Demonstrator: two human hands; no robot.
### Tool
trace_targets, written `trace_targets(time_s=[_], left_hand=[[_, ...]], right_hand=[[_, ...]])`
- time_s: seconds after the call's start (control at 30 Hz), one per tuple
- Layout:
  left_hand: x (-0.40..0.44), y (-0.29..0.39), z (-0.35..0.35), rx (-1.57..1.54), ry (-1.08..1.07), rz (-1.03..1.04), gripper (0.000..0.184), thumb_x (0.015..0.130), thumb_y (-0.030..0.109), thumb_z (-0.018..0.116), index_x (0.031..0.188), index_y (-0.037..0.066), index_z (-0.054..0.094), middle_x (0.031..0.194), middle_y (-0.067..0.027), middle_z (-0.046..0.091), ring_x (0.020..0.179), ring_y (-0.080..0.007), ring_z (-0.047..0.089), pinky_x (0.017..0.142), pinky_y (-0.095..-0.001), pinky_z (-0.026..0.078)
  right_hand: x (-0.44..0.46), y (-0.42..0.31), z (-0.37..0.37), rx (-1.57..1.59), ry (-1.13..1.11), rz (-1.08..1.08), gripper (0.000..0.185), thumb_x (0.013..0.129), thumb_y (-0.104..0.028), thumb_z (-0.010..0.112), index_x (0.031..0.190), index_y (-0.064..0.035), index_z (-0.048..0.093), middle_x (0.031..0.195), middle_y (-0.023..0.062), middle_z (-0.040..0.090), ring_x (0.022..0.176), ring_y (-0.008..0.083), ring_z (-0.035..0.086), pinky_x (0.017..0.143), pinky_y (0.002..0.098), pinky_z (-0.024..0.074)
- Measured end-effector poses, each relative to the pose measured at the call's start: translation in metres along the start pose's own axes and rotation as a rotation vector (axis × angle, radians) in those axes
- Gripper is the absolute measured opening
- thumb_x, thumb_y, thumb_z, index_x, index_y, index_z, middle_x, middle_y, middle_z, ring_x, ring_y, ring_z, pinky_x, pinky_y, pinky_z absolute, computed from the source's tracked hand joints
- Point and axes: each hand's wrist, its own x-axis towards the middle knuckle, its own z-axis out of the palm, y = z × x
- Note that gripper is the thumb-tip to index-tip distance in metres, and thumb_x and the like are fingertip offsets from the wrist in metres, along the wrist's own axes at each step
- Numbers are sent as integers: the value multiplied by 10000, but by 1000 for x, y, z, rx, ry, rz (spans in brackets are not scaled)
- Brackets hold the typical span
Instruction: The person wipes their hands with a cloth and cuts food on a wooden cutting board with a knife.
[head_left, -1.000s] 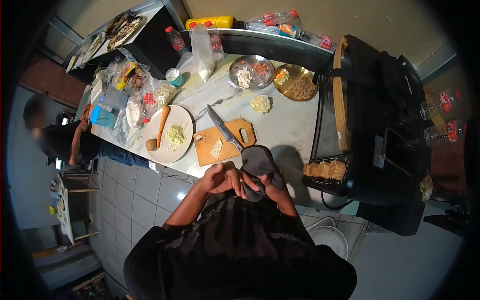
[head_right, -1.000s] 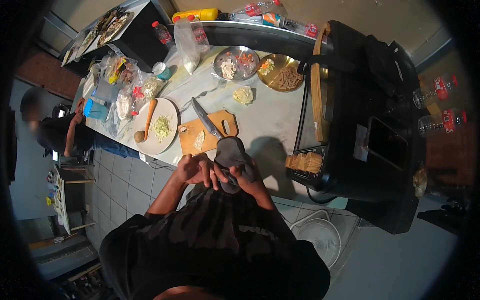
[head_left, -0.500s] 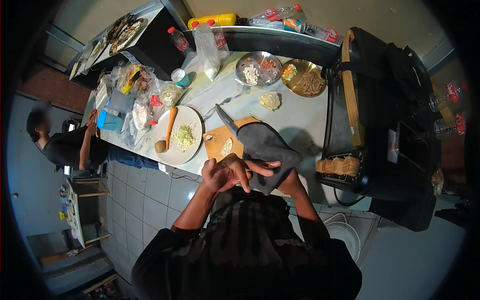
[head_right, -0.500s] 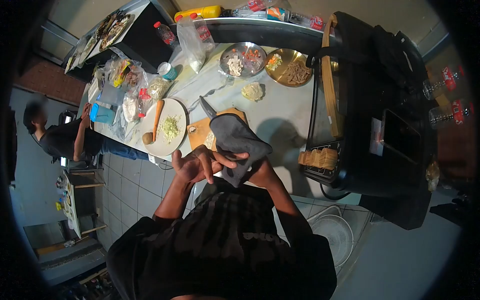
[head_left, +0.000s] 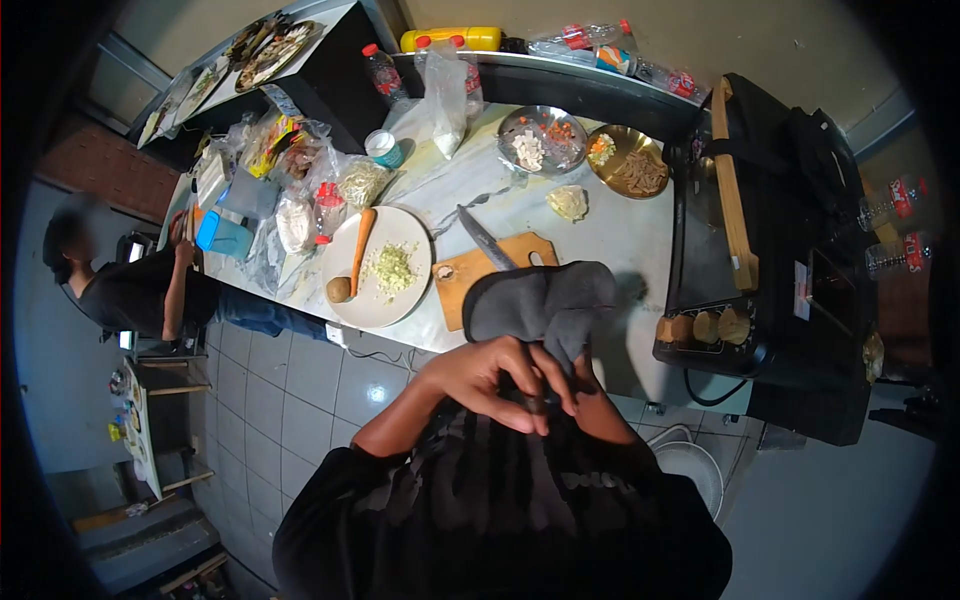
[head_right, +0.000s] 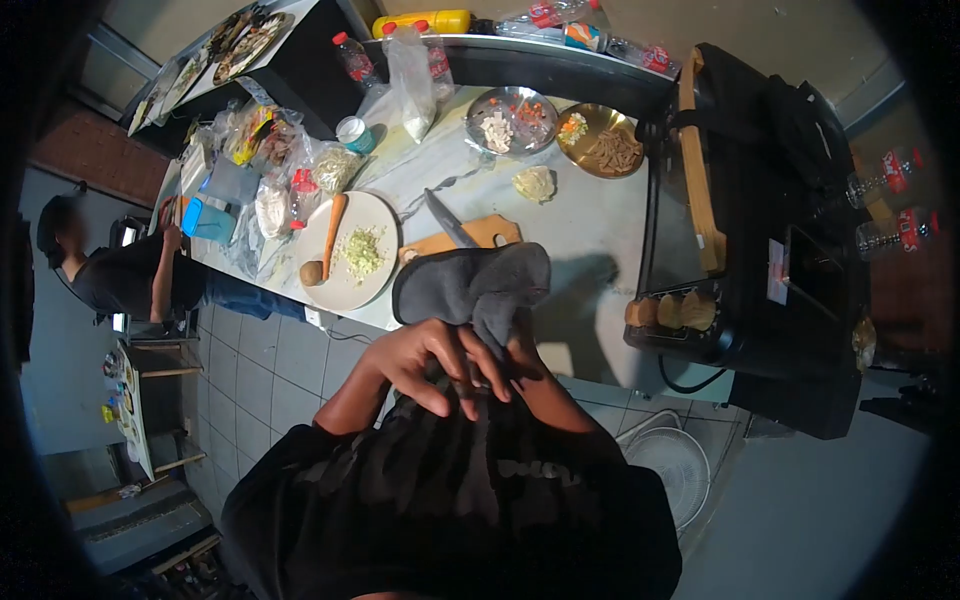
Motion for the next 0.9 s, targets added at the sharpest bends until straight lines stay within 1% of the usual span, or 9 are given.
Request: trace_targets(time_s=[0.2, 0.27, 0.4, 0.47, 0.6, 0.7, 0.73, 0.8, 0.9], left_hand=[[-21, -6, 1, -32, 33, 46, 299, 1003, 206, 617, 964, -47, 770, 1221, -232, 679, 1132, -324, 636, 939, -380, 474], [-24, -5, -2, -6, 91, 15, 332, 1018, 229, 590, 978, -49, 767, 1209, -215, 684, 1138, -310, 631, 965, -380, 465], [-38, 7, -9, -204, 301, 6, 548, 999, 411, 566, 968, -111, 732, 1166, -288, 663, 1077, -320, 646, 971, -402, 479], [-48, 3, -17, -267, 356, 18, 564, 998, 412, 565, 968, -130, 721, 1138, -324, 653, 1065, -342, 647, 976, -411, 479], [-70, -20, -33, -393, 343, 50, 575, 995, 422, 565, 976, -132, 716, 1130, -354, 642, 1060, -364, 649, 974, -419, 487], [-83, -16, -39, -469, 246, 93, 511, 1013, 385, 566, 1083, -105, 691, 1232, -299, 646, 1145, -340, 659, 805, -381, 581], [-94, -14, -46, -389, 211, 14, 608, 993, 485, 553, 1124, -95, 679, 1305, -337, 593, 1178, -387, 644, 759, -362, 587], [-99, -16, -47, -677, 89, 172, 755, 948, 633, 509, 1183, -68, 664, 1396, -374, 502, 1163, -435, 644, 687, -332, 590], [-94, -20, -54, -827, -15, 224, 955, 876, 793, 431, 1404, 4, 537, 1555, -379, 248, 1104, -444, 668, 611, -300, 580]], right_hand=[[26, 64, -61, 747, -642, -38, 337, 1092, -266, 368, 1095, -66, 639, 1094, 101, 673, 952, 198, 655, 860, 321, 541], [33, 13, -1, 241, 287, 96, 372, 1082, -395, 356, 1077, -78, 548, 1056, 50, 606, 991, 179, 591, 853, 280, 496], [72, -31, 73, 251, 17, -93, 340, 1053, -411, 412, 998, -92, 519, 934, 15, 537, 884, 161, 550, 795, 311, 460], [79, -25, 76, -844, 332, -133, 235, 1006, -325, 513, 973, -93, 500, 874, 5, 513, 841, 146, 530, 753, 292, 435], [89, -9, 72, -622, 513, -218, 215, 824, -237, 684, 841, -81, 536, 840, 59, 534, 815, 249, 537, 753, 395, 415], [82, -55, 73, -2250, 186, -547, 305, 760, -313, 735, 888, -65, 615, 921, 141, 575, 855, 383, 538, 787, 425, 414], [70, -70, 74, -2217, 473, -471, 553, 920, -567, 596, 1093, -42, 613, 921, 54, 588, 937, 265, 554, 802, 475, 418], [59, -77, 53, -1164, 701, -507, 556, 918, -569, 592, 1095, -42, 617, 934, 67, 598, 936, 273, 567, 814, 477, 432], [52, -45, 43, -243, 431, -524, 563, 916, -572, 585, 1098, -41, 623, 954, 88, 612, 934, 285, 586, 831, 480, 454]])
